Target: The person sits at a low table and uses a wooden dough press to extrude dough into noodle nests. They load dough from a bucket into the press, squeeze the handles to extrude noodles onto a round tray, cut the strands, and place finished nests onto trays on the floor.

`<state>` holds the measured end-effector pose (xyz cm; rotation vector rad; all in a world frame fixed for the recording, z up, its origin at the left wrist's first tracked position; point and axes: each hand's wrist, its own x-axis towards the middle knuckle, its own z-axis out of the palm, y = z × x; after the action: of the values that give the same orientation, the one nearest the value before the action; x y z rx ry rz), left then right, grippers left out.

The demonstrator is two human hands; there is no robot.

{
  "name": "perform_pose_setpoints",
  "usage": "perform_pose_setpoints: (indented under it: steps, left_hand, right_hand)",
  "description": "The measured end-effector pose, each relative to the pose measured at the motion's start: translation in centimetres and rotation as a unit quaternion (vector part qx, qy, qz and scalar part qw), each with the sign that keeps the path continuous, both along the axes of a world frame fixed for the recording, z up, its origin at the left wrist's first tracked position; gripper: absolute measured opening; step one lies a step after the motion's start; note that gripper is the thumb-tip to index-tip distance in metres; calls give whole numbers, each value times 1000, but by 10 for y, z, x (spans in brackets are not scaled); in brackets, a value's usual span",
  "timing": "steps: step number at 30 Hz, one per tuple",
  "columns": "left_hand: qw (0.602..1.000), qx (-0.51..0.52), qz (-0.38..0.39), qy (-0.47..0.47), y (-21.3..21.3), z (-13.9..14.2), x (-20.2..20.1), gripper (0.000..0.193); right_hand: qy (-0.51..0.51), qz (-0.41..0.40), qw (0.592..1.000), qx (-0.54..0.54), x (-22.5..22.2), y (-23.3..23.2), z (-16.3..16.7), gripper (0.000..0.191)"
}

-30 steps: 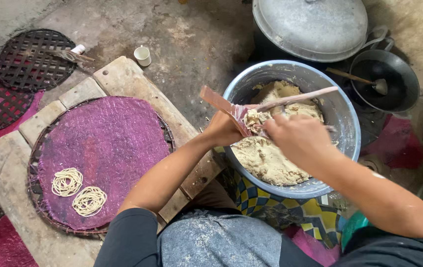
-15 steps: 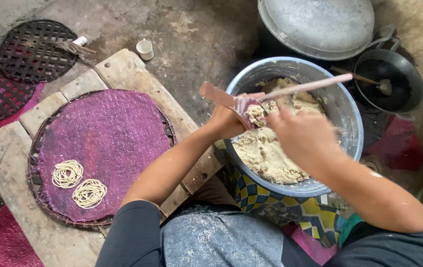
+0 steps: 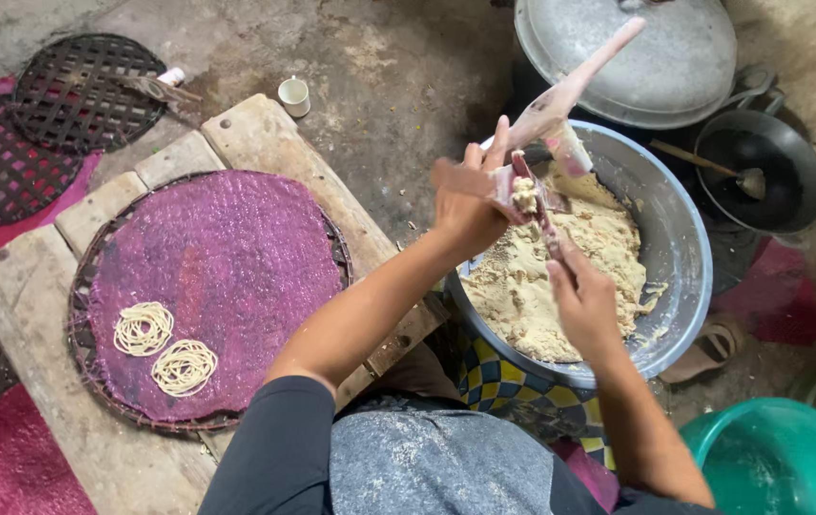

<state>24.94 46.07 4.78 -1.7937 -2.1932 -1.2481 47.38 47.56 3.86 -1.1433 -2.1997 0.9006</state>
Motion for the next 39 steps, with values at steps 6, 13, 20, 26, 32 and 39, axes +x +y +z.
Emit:
perform_pose_setpoints:
  steps: [6, 13, 20, 26, 32, 39]
  left_hand:
    - [958, -195, 31, -205, 14, -4, -36, 93]
    - [867, -41, -158, -470, -41, -48, -58, 34]
    - [605, -88, -313, -727, -170, -29, -36, 32]
    - [991, -6, -81, -102, -292, 44, -113, 35]
    - [985, -151, 6, -79, -350, 51, -96, 33]
    - [943, -289, -39, -159, -357, 42, -148, 32]
  right_hand:
    - [22, 44, 997, -62, 27, -12, -27, 44]
    - [-11, 133, 956, 260, -15, 37, 35, 80]
    - [507, 407, 698, -302, -161, -23, 85, 84]
    - [362, 575, 732, 48, -212, -97, 131, 72]
    - [325, 680, 621, 216, -233, -153, 98, 71]
    - [215, 603, 768, -7, -252, -154, 50, 89]
